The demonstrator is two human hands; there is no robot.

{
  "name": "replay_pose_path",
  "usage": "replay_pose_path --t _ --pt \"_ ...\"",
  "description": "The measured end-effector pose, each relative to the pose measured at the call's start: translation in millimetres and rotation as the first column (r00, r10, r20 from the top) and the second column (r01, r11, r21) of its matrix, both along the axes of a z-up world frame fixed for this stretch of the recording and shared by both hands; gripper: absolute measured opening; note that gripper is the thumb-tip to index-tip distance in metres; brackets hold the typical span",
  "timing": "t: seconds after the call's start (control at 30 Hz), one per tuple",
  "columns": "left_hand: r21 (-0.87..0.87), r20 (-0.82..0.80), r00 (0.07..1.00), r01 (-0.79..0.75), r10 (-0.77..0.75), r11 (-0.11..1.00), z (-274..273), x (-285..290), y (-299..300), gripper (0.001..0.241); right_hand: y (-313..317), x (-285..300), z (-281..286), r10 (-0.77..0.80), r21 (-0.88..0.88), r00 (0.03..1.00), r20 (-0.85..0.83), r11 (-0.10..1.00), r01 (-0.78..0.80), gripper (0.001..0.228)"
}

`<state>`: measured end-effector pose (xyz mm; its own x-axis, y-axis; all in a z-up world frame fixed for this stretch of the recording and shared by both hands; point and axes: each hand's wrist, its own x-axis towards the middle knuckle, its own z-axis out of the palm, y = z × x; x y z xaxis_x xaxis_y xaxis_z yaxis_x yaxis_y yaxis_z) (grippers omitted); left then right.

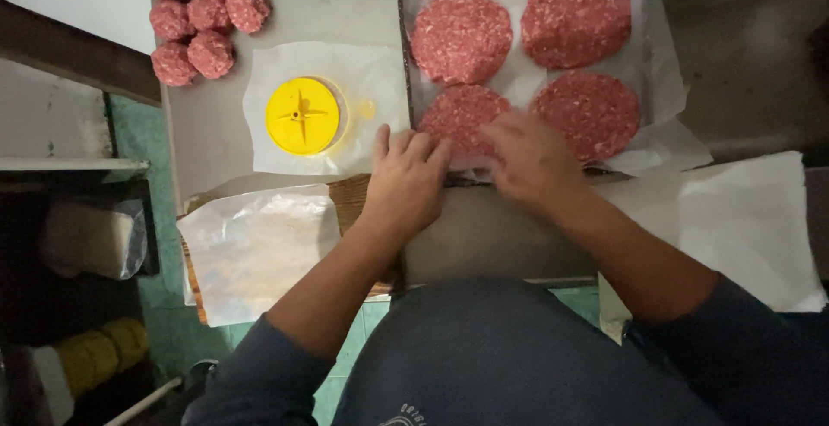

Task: The recorder uses a plastic mold and wax paper to press ground beef into uniform hamburger patties.

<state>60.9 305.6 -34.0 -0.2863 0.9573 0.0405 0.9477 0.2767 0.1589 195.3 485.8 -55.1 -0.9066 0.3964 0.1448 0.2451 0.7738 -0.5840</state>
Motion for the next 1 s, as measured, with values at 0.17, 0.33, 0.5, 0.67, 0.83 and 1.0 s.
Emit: replay_pose_path --t 0.17,0.33,0.5,0.67,0.83,1.0 --pt "0.066 0.014 1.000 -0.023 0.022 0.998 -6 4 -4 0.018 -13 0 5 0.246 -0.073 0.965 0.090 0.968 -0.240 0.022" --pt "0.184 -0.027 0.998 0.062 -0.058 0.981 -12 9 -26 0.013 -23 17 -9 0.275 0.090 0.943 -0.190 0.961 -0.262 0.017" --pt "0.155 -0.046 0.997 0.063 -0.057 0.986 -12 10 -32 0.015 -27 21 -9 0.313 0.113 0.945 -0.099 0.947 -0.302 0.014" --pt "0.121 -0.036 0.997 0.070 -0.066 0.990 -11 8 -30 0.017 -14 -1 -6 0.323 0.149 0.940 -0.109 0.940 -0.306 0.014" --pt "0.098 -0.048 0.997 0.065 -0.060 0.993 -16 8 -32 0.018 -13 -30 -8 0.453 0.242 0.882 -0.128 0.877 -0.415 0.017" --pt "0.152 -0.016 0.999 0.039 -0.037 0.988 -19 8 -34 0.022 -23 -25 -21 0.560 0.227 0.822 -0.099 0.817 -0.529 0.028"
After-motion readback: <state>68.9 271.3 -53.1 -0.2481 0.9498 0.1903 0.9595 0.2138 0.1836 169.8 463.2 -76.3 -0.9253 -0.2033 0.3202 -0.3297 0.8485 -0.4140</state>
